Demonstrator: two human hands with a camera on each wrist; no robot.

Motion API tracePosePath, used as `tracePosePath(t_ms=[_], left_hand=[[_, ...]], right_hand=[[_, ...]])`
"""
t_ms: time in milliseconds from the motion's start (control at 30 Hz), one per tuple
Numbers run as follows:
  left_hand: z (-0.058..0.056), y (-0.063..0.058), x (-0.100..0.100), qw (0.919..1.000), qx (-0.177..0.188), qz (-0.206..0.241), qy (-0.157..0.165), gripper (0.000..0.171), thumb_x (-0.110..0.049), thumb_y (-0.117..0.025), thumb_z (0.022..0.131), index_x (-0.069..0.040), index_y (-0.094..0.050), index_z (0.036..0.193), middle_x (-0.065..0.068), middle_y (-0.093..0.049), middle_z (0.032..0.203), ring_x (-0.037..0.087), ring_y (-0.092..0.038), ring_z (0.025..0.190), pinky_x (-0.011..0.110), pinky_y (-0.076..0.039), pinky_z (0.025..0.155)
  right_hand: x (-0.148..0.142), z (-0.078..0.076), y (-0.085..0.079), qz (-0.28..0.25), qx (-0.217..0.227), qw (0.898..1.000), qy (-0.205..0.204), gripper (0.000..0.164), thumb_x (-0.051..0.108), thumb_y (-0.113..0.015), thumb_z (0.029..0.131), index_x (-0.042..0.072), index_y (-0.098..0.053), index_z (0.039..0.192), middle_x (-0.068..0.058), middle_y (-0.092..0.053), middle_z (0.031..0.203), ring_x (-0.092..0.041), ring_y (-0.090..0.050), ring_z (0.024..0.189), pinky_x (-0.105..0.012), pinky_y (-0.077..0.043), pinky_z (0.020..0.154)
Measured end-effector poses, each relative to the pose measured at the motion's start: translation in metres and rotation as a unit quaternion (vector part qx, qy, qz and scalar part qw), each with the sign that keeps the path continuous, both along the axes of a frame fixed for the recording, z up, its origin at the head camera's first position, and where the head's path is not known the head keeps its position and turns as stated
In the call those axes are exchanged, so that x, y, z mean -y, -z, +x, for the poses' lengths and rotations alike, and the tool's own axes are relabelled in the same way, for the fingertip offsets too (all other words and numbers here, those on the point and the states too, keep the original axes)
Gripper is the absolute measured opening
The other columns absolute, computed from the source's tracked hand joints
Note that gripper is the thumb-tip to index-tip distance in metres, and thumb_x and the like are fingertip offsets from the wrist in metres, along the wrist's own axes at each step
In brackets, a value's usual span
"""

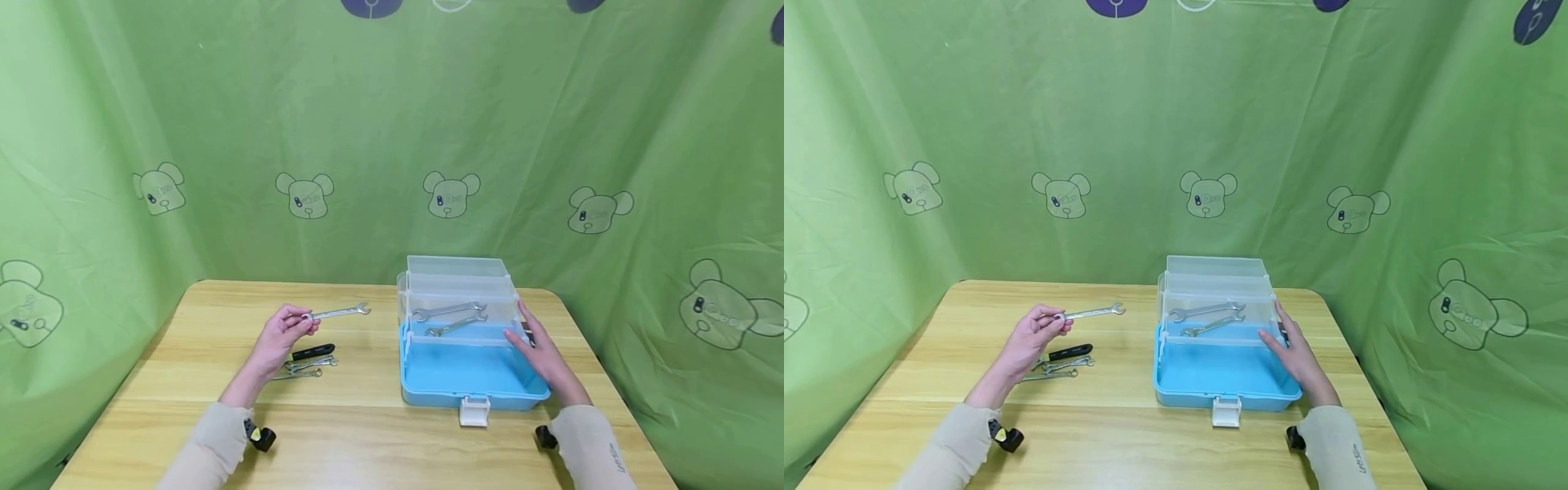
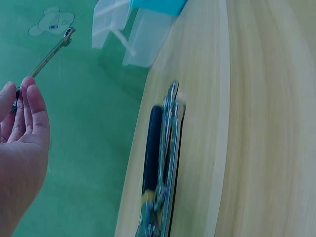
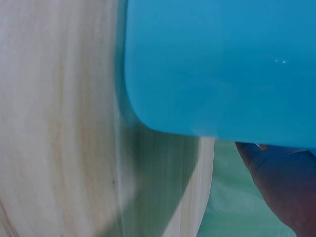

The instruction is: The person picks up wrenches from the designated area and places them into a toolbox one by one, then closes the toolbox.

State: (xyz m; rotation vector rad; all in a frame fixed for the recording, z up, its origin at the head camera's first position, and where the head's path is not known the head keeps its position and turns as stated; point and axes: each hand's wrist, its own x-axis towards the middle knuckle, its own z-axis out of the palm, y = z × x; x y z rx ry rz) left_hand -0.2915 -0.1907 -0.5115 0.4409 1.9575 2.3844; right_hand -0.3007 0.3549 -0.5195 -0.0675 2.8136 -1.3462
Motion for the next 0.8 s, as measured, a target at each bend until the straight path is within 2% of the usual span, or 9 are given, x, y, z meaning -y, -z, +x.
tracePosePath(t_ms=[200,400,600,800], left_hand=[[0.002,0.004,-0.027,0.9997,0.007,-0.001,0.022,0.037,-0.001,-0.06,0.102,0.016,-0.044,0.131,-0.003,-0.077,0.103,0.01,-0.073,0.096,0.027,-0.061,0.094],[0.003,0.003,-0.058,0.999,0.017,-0.01,0.039,0.038,0.0,-0.06,0.101,0.016,-0.044,0.132,-0.001,-0.075,0.103,0.012,-0.072,0.097,0.03,-0.06,0.095],[-0.003,0.003,-0.087,0.9981,0.014,-0.018,0.057,0.036,-0.001,-0.061,0.101,0.014,-0.047,0.13,0.003,-0.074,0.105,0.012,-0.072,0.097,0.035,-0.06,0.099],[-0.012,0.006,-0.111,0.9975,0.022,-0.03,0.061,0.036,0.0,-0.063,0.1,0.013,-0.048,0.13,0.014,-0.074,0.111,0.012,-0.073,0.098,0.034,-0.06,0.098]], right_hand=[[0.0,-0.001,0.001,0.001,0.004,1.0,0.002,0.086,0.056,-0.052,0.105,0.038,0.008,0.164,-0.027,-0.004,0.172,-0.061,-0.018,0.15,-0.083,-0.025,0.112],[0.0,-0.001,0.001,0.006,0.008,1.0,0.003,0.086,0.058,-0.051,0.104,0.04,0.009,0.164,-0.026,-0.002,0.172,-0.061,-0.017,0.15,-0.083,-0.025,0.112],[0.0,0.0,0.0,-0.001,0.008,1.0,0.003,0.088,0.057,-0.052,0.104,0.035,0.008,0.165,-0.026,-0.002,0.172,-0.061,-0.016,0.15,-0.083,-0.023,0.112],[0.0,0.001,0.0,-0.003,0.004,1.0,0.003,0.085,0.056,-0.051,0.105,0.041,0.008,0.164,-0.026,-0.002,0.172,-0.061,-0.016,0.15,-0.083,-0.023,0.112]])
